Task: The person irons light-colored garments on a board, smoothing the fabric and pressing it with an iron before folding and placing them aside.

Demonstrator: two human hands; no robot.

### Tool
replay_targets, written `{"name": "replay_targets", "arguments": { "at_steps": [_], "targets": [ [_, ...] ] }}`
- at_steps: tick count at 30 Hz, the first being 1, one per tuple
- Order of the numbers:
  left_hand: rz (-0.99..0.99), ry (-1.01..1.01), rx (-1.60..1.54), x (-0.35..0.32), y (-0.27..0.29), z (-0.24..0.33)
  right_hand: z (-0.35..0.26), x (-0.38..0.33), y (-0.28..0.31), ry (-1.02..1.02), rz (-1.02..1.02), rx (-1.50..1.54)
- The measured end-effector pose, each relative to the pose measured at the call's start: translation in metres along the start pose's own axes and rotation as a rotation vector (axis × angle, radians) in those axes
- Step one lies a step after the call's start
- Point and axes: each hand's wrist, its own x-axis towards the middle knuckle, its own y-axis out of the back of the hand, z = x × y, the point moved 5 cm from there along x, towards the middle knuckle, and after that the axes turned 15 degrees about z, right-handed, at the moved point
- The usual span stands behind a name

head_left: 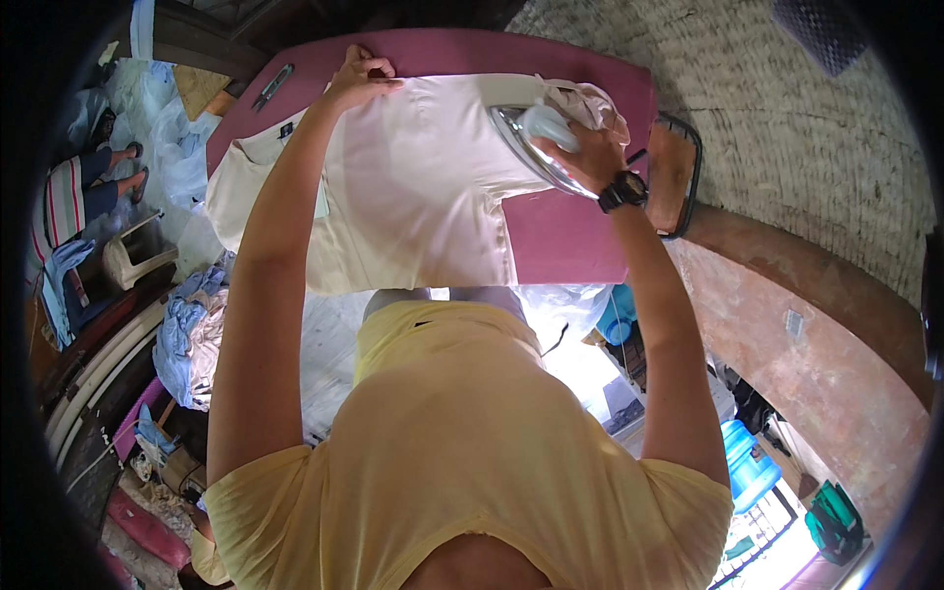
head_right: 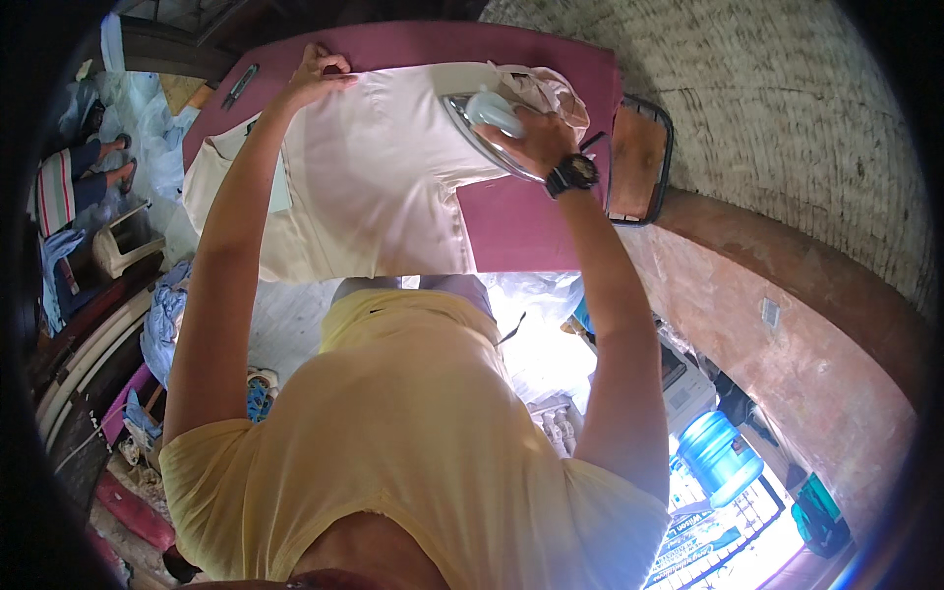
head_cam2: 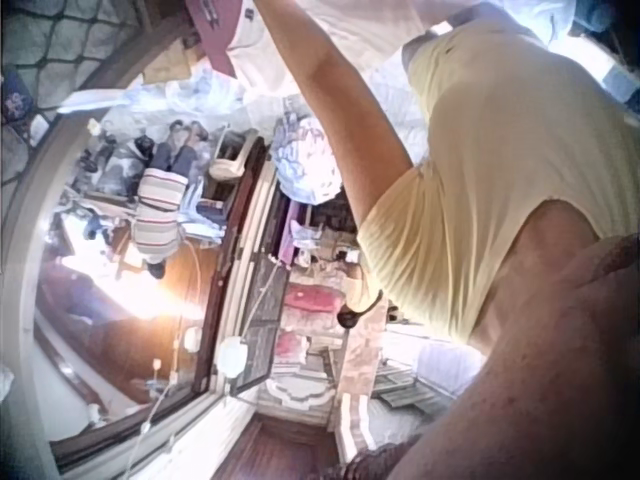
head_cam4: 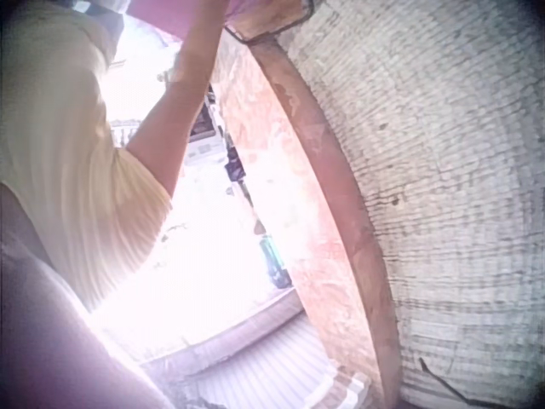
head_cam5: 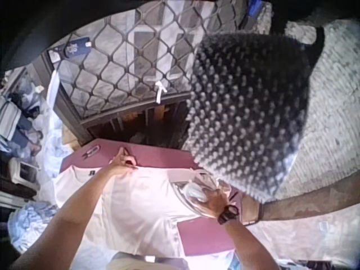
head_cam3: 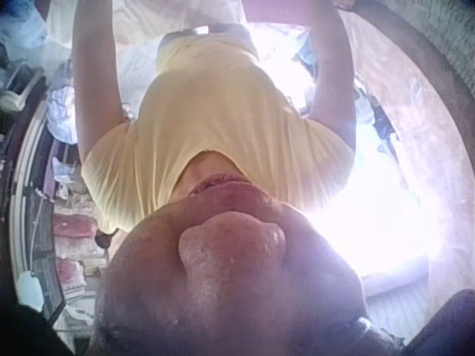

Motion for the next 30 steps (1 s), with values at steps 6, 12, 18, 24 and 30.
{"name": "replay_targets", "arguments": {
  "at_steps": [6, 12, 18, 24, 30],
  "targets": [
    [0.095, -0.067, -0.005, 0.005, -0.003, 0.004, -0.032, -0.016, -0.018, 0.228, -0.292, 0.124],
    [0.096, -0.057, -0.055, 0.000, -0.003, 0.001, -0.045, -0.028, -0.022, 0.306, -0.159, 0.085],
    [0.093, -0.050, -0.025, -0.002, 0.008, 0.021, -0.014, -0.039, -0.003, 0.199, -0.262, 0.011],
    [0.148, -0.035, -0.029, -0.006, 0.011, 0.017, -0.035, -0.042, 0.002, 0.173, -0.211, 0.011],
    [0.066, -0.046, -0.177, -0.005, 0.016, 0.028, -0.024, -0.061, -0.009, 0.111, -0.233, 0.182]
  ]
}}
